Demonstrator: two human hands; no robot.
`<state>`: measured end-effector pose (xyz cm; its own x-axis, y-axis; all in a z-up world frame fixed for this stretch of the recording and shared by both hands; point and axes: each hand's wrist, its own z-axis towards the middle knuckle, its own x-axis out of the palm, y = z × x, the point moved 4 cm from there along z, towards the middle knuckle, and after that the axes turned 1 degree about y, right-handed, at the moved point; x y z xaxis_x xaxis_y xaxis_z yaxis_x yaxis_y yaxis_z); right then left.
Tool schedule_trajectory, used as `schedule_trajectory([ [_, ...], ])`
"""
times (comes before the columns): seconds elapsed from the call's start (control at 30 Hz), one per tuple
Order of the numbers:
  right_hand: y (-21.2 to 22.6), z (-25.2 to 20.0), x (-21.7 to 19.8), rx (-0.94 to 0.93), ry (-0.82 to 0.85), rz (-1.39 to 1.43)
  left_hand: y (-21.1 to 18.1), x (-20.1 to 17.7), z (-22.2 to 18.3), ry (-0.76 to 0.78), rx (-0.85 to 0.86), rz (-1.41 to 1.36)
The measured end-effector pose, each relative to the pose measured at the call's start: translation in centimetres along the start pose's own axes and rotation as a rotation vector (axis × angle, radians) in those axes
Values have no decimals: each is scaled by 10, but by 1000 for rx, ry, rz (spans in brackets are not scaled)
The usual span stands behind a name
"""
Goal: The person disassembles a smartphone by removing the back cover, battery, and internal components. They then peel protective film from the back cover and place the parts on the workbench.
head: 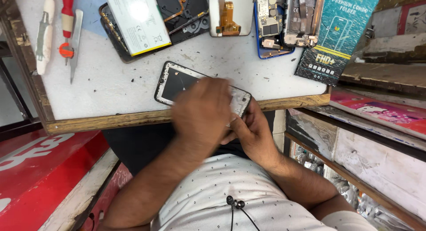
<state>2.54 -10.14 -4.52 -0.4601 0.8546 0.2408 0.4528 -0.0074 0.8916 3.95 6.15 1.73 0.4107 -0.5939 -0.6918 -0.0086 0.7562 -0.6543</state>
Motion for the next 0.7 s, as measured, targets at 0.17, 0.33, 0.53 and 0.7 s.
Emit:
schedule_trajectory([
  [0.17,-8,-5,-7,-47,-33,-112,-20,26,-10,175,-4,-137],
  [0.33,-7,-3,-4,79,-32,21,1,-25,-1,92,-47,-312],
  [0.53,12,-6,-3,65,23,183,49,-95,-12,-98,-236,-346],
  [0.7,34,-14,-4,-48,70,228,78,-106,-18,-205,-493,-471],
])
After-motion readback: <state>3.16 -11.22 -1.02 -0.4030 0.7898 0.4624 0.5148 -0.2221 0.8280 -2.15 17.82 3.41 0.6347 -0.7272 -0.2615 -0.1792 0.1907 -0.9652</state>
